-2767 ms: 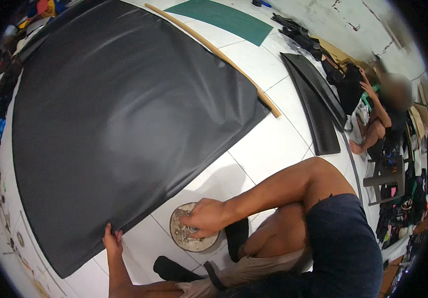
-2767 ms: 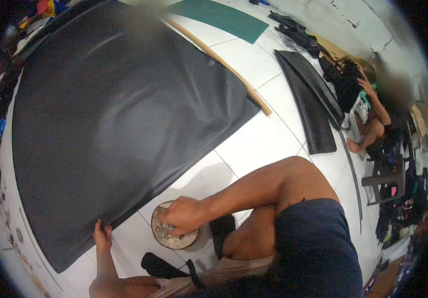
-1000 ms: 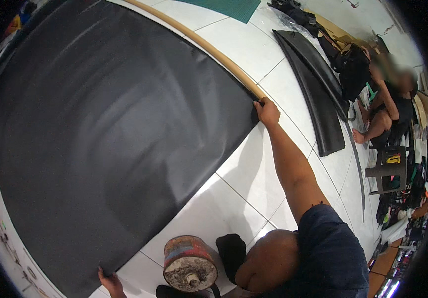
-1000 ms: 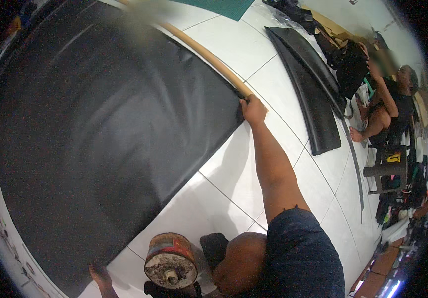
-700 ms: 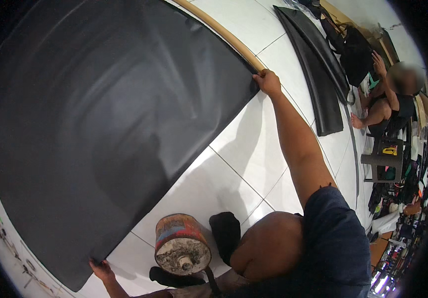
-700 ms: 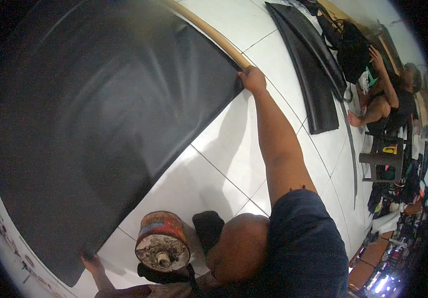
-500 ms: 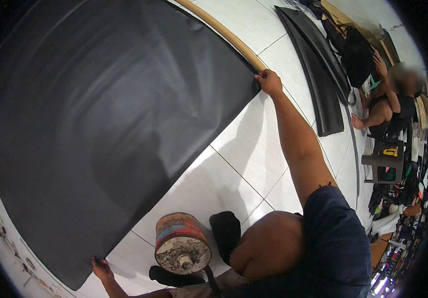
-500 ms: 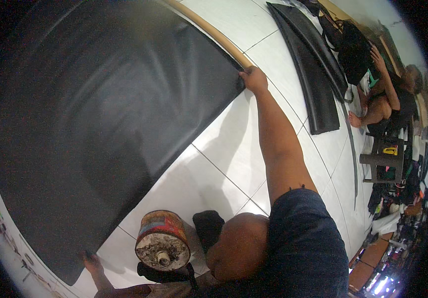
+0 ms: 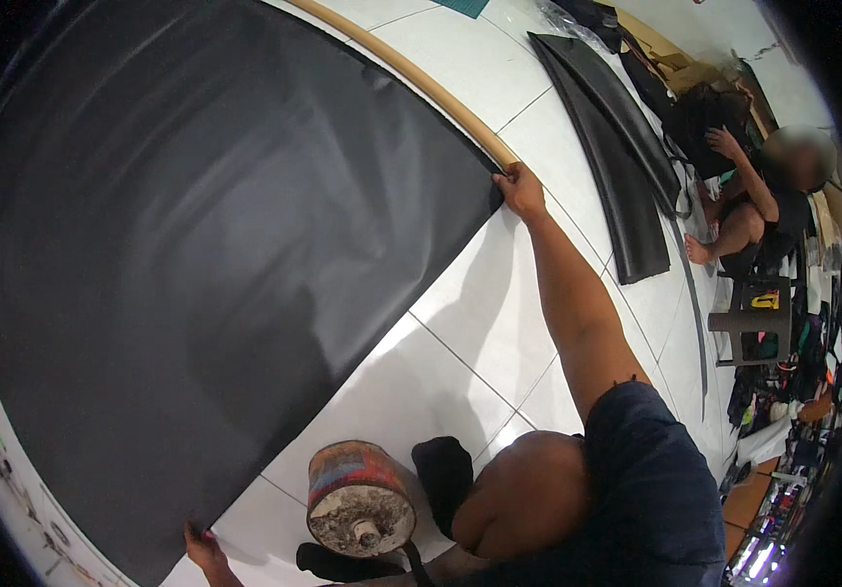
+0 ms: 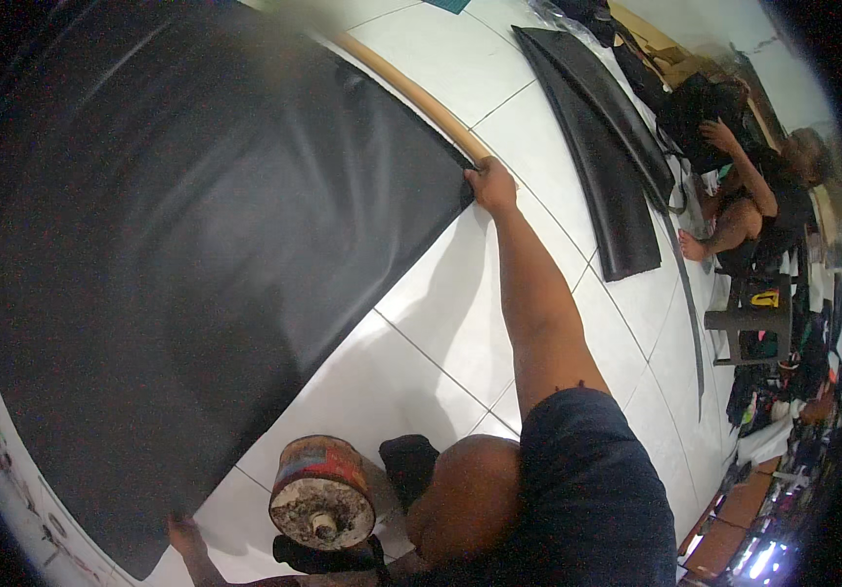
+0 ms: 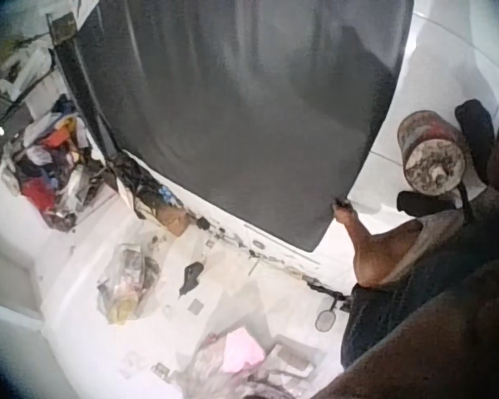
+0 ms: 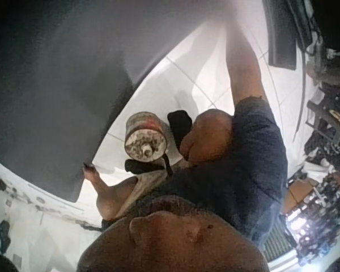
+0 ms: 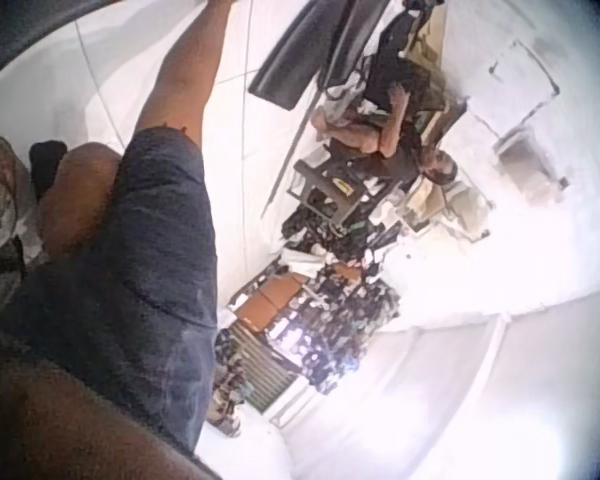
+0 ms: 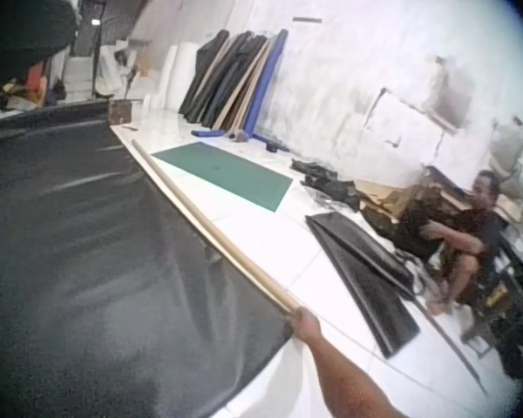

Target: The person cuts a large sheet of dark textile material using shears on the floor of a workshop, aligning the material with a wooden rod and moving it as they proceed.

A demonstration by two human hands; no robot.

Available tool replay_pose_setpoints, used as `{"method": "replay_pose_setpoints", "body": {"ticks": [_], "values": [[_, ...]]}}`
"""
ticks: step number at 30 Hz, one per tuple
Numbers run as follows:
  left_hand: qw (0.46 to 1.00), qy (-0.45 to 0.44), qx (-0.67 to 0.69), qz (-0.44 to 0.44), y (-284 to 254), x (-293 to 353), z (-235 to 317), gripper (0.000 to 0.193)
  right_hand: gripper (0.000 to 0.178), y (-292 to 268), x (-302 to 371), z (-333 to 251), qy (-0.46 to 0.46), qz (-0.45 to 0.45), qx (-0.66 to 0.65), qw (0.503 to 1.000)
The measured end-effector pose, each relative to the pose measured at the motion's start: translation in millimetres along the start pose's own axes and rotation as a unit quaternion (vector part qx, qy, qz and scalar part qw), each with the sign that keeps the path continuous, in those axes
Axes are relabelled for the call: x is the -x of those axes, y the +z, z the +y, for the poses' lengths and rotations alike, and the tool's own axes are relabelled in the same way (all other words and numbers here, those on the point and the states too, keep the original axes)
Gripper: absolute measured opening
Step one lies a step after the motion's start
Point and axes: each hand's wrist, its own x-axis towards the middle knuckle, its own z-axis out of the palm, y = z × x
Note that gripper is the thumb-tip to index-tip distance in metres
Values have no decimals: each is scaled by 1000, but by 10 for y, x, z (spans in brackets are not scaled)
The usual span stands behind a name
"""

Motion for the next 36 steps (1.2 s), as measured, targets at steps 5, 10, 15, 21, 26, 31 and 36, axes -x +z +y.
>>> {"method": "replay_pose_setpoints", "body": {"ticks": [5, 10, 15, 21, 26, 31, 36], "values": [[1000, -6, 23, 3, -15, 37, -10, 38, 38, -49, 35, -69, 17, -15, -1, 1000], [988, 1, 155, -9, 191, 250, 80, 21, 32, -99, -30, -44, 43, -34, -3, 998], [977, -59, 205, -9, 343, 424, 255, 18, 31, -132, -101, 25, 41, -46, 23, 998], [987, -23, 156, -31, 43, 139, 74, 19, 34, -60, -149, -63, 5, -31, 112, 993], [983, -66, 173, -7, -55, 185, 111, 20, 35, -61, 612, -781, -138, 182, 170, 959], [993, 14, 121, 15, 116, 279, 74, 18, 25, 168, 2059, -1432, -489, -95, -22, 867], [977, -35, 204, 45, 304, 352, 251, 23, 29, 257, 3127, -1742, -567, -259, 35, 782]]}}
